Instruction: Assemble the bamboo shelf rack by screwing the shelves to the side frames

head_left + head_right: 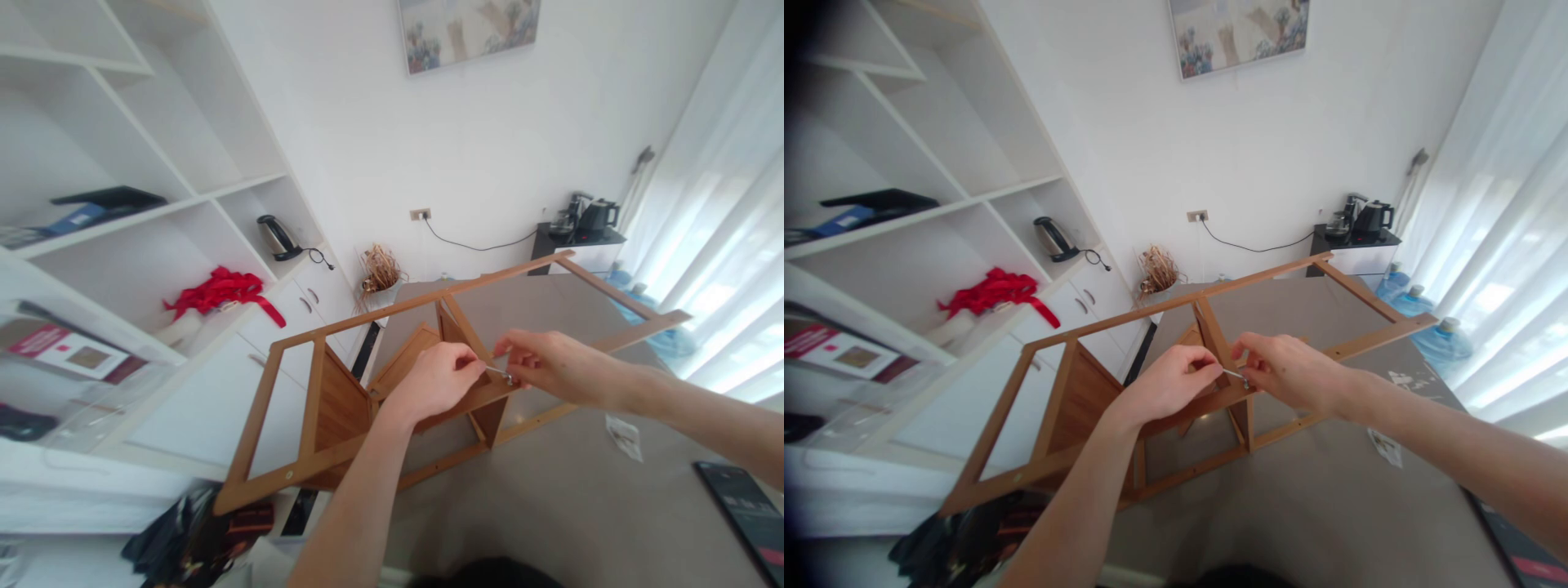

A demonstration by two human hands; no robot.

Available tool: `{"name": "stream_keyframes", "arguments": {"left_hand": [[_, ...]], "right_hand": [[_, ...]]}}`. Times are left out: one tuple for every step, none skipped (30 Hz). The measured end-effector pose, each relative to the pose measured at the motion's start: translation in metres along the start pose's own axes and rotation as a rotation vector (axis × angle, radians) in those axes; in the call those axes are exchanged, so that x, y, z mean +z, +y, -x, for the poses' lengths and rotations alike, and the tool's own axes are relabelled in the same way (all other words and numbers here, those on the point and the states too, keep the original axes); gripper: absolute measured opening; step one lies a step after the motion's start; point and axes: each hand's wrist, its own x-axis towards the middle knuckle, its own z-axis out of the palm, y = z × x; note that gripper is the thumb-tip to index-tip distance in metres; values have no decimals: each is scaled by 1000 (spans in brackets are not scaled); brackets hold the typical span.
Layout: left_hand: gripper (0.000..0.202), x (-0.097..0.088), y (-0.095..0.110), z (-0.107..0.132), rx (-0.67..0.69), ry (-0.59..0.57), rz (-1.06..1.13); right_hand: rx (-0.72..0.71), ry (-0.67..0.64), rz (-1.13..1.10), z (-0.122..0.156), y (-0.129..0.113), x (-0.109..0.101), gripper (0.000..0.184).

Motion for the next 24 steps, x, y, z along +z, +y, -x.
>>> {"name": "stream_keyframes", "arguments": {"left_hand": [[32,1,0,-3,6,4,0],[32,1,0,-5,14,4,1],[32,2,0,-7,23,2,3],[32,2,0,-9,30,-2,6],[32,2,0,-10,35,-5,7],[31,3,0,-11,37,-7,8],[31,3,0,-12,37,-8,8],[31,3,0,-13,36,-8,9],[31,4,0,-13,34,-8,11],[31,4,0,-13,33,-6,12],[31,4,0,-13,32,-4,12],[32,4,0,-13,30,-4,10],[31,4,1,-13,26,-6,7],[31,5,1,-14,20,-10,5],[30,5,1,-14,15,-16,5],[30,6,1,-15,11,-21,9],[29,7,1,-15,10,-25,17],[28,9,1,-15,11,-24,29],[29,10,1,-14,13,-20,41],[31,12,1,-14,15,-12,49],[33,14,1,-12,14,3,49],[34,16,1,-10,13,30,37],[33,18,2,-8,14,64,15],[31,20,3,-5,20,103,-11]], "right_hand": [[-52,9,29,1,1,-1,25],[-118,15,67,2,1,-2,25],[-189,21,109,3,2,-3,23],[-260,23,149,4,3,-4,23],[-323,23,180,5,3,-5,24],[-373,24,203,5,4,-6,25],[-413,26,219,6,4,-7,27],[-446,29,237,6,5,-8,27],[-477,28,259,7,6,-9,28],[-508,20,285,7,6,-11,28],[-539,8,313,7,6,-12,29],[-568,-9,341,7,6,-13,30],[-594,-29,367,6,5,-14,31],[-615,-48,394,6,4,-16,32],[-632,-65,421,6,2,-17,33],[-648,-81,448,5,0,-18,34],[-663,-94,471,5,-2,-19,34],[-674,-104,490,5,-4,-19,35],[-680,-108,505,4,-6,-20,34],[-684,-110,519,4,-7,-20,34],[-684,-109,533,3,-8,-20,33],[-683,-109,550,3,-9,-20,32],[-684,-107,571,3,-9,-21,31],[-686,-101,596,3,-9,-21,30]]}}
